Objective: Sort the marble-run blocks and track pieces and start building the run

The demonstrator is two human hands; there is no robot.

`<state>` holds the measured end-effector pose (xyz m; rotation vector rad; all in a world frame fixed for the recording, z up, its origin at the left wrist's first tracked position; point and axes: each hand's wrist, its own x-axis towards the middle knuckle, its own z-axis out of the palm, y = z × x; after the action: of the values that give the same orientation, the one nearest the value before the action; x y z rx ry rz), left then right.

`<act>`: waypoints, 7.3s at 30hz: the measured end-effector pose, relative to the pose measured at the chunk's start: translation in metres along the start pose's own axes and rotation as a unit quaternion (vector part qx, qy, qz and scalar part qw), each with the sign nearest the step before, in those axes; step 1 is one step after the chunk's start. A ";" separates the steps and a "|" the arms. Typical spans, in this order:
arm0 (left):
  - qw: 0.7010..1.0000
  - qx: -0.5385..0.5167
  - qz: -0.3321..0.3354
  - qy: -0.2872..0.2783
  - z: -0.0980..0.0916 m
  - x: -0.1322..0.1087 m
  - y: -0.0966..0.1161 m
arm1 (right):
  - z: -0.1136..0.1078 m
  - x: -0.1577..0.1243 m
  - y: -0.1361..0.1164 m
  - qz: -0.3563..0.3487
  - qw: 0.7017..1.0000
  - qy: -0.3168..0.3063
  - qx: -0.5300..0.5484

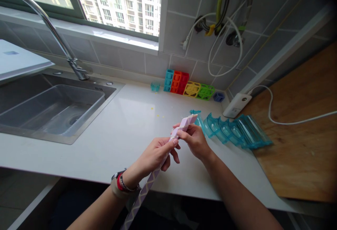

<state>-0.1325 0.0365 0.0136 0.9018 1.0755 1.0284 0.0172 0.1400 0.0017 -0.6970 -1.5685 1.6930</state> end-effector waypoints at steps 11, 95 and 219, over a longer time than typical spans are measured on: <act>0.985 -0.106 0.012 -0.132 0.000 -0.005 0.001 | -0.002 -0.003 -0.003 0.110 0.967 -0.135 0.189; 0.984 -0.167 0.007 -0.054 0.000 -0.002 0.003 | -0.006 0.000 -0.009 0.027 0.968 -0.095 0.231; 0.991 0.100 0.048 0.076 -0.002 0.003 -0.011 | -0.007 0.008 -0.008 0.118 0.987 -0.016 0.106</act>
<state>-0.1320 0.0361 0.0021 1.0573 1.2896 1.0961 0.0196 0.1508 0.0098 -0.7721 -1.3432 2.0196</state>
